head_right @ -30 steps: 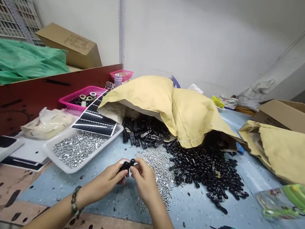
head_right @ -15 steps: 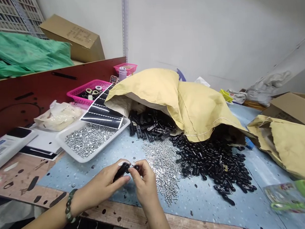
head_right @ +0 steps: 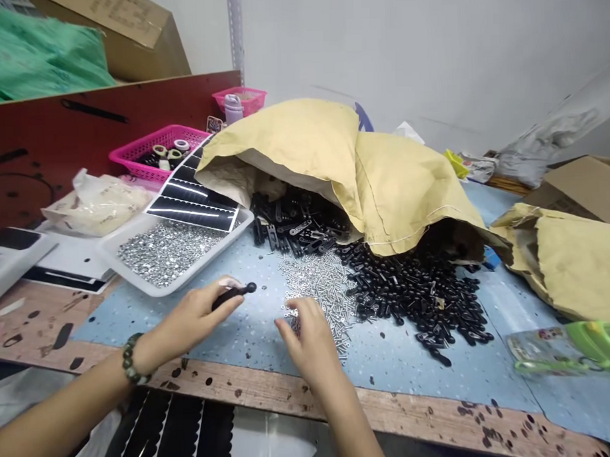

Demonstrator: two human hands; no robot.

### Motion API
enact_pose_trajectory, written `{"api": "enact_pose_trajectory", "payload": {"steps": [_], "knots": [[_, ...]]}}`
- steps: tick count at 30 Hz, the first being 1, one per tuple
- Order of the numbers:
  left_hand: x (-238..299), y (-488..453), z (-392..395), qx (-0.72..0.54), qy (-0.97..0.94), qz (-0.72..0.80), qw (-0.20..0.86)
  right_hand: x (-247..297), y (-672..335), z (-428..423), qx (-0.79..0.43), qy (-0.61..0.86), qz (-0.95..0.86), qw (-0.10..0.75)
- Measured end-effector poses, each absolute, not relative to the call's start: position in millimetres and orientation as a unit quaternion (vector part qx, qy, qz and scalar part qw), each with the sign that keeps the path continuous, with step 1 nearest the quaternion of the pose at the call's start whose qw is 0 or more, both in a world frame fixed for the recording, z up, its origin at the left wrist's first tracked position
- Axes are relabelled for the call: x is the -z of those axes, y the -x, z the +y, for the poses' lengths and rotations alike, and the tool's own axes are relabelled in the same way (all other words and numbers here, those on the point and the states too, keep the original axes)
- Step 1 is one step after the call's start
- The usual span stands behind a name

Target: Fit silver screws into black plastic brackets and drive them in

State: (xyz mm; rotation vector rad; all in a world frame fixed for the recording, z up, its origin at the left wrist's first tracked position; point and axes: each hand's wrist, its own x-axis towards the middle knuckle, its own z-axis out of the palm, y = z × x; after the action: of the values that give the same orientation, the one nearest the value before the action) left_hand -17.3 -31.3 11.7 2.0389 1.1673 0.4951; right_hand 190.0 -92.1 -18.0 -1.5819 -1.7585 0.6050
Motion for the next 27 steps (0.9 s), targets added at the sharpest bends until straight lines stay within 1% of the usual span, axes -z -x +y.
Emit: {"api": "enact_pose_trajectory", "payload": {"steps": [2,4,6,10,13,18,20,23,27], "knots": [[-8,23,-28,-0.206,-0.772,0.48,0.362,30,-186,-89,-0.187,0.619,-0.711,0.276],[-5,26,-25,-0.216,-0.772,0.467,0.373,41,-176,-84,-0.176,0.619,-0.724,0.246],[-2,28,-21,-0.229,-0.775,0.445,0.385,48,-167,-81,-0.179,0.612,-0.725,0.259],[2,32,-10,-0.253,-0.771,0.436,0.389,50,-170,-87,-0.191,0.611,-0.698,0.322],[5,31,-6,-0.256,-0.776,0.418,0.397,46,-180,-97,-0.198,0.618,-0.682,0.336],[14,16,-15,-0.197,-0.836,0.329,0.393,40,-180,-107,-0.182,0.617,-0.665,0.379],[21,9,-20,-0.162,-0.865,0.303,0.366,40,-178,-110,-0.178,0.607,-0.679,0.373],[29,6,-20,-0.134,-0.893,0.278,0.327,43,-173,-111,-0.173,0.574,-0.725,0.339],[31,13,-13,-0.123,-0.905,0.26,0.312,50,-169,-107,-0.128,0.558,-0.742,0.348]]}}
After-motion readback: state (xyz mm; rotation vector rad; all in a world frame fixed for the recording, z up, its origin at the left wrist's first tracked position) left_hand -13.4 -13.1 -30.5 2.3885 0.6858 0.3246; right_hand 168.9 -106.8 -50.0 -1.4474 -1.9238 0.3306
